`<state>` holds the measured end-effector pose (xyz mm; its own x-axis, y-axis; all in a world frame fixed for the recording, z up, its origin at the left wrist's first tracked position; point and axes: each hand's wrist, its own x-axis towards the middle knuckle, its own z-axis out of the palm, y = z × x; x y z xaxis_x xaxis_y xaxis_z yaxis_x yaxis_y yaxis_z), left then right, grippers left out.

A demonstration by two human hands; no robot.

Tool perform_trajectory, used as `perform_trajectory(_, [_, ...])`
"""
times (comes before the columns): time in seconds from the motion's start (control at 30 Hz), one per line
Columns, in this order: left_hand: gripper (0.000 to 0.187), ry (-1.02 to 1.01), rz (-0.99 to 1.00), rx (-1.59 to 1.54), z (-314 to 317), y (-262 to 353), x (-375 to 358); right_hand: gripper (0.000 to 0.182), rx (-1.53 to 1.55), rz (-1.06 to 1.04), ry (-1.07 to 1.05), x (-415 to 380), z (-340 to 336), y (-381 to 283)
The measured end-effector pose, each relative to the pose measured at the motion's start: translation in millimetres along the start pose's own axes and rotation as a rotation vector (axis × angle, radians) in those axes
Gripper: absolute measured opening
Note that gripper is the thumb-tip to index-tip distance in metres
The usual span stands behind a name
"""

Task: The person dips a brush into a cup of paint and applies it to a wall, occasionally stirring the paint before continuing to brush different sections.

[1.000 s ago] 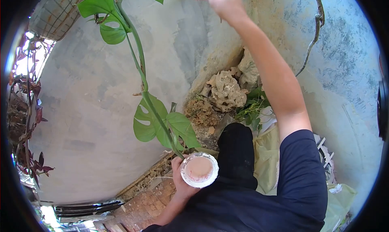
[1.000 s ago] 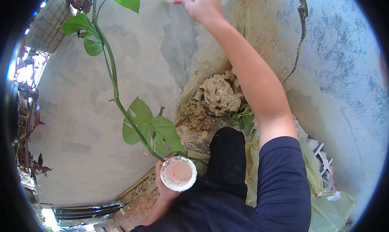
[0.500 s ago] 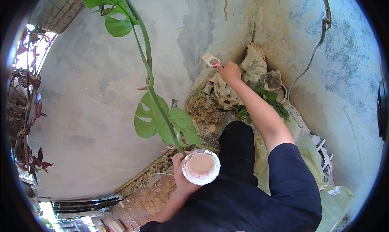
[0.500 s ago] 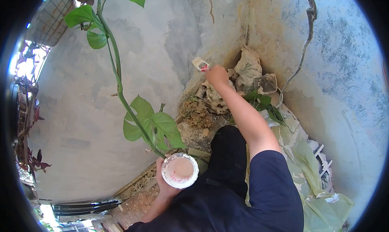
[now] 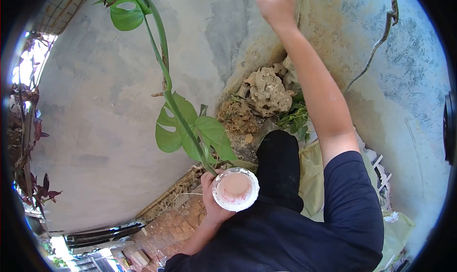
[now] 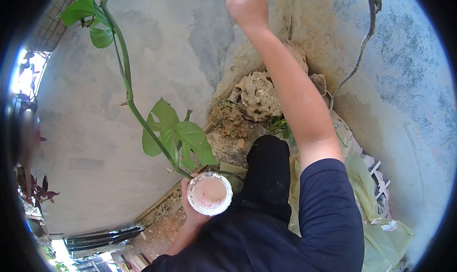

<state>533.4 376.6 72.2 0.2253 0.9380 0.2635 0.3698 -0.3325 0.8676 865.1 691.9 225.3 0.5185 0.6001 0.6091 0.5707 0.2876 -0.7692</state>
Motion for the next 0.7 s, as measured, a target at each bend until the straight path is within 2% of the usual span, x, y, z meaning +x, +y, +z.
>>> perform_trajectory(0.07, [0.063,0.001,0.005,0.011,0.0,0.6,2.5,0.042,-0.044,0.002,-0.112,-25.3,17.9,33.2])
perform_trajectory(0.2, [0.062,0.002,-0.006,-0.005,-0.1,-0.8,1.8,0.042,-0.212,0.214,-0.335,-112.7,45.8,109.9])
perform_trajectory(0.27, [0.062,0.011,-0.037,-0.033,1.6,-0.4,-2.5,0.057,-0.432,0.367,-0.542,-155.4,50.6,156.5])
perform_trajectory(0.37, [0.063,0.018,-0.045,-0.05,1.0,-2.7,0.0,0.049,-0.628,0.419,-0.6,-183.1,47.8,161.8])
perform_trajectory(0.43, [0.063,0.018,-0.046,-0.041,1.3,0.3,0.6,0.056,-0.55,0.416,-0.559,-171.9,58.0,172.2])
perform_trajectory(0.47, [0.063,0.018,-0.047,-0.039,2.0,1.4,0.8,0.059,-0.515,0.42,-0.541,-155.8,55.8,154.5])
perform_trajectory(0.53, [0.063,0.004,-0.045,-0.034,1.4,2.1,1.7,0.055,-0.472,0.379,-0.642,-104.4,47.1,108.7])
perform_trajectory(0.6, [0.062,0.004,-0.061,-0.058,1.4,0.1,0.3,0.05,-0.309,0.31,-0.491,-71.9,29.5,60.5])
perform_trajectory(0.67, [0.062,0.011,-0.06,-0.086,3.3,-1.8,0.1,0.045,-0.229,0.113,-0.311,-51.5,12.2,32.1])
perform_trajectory(0.7, [0.061,0.021,-0.052,-0.1,4.5,-2.4,0.4,0.042,-0.119,0.095,-0.199,-46.4,6.9,14.1])
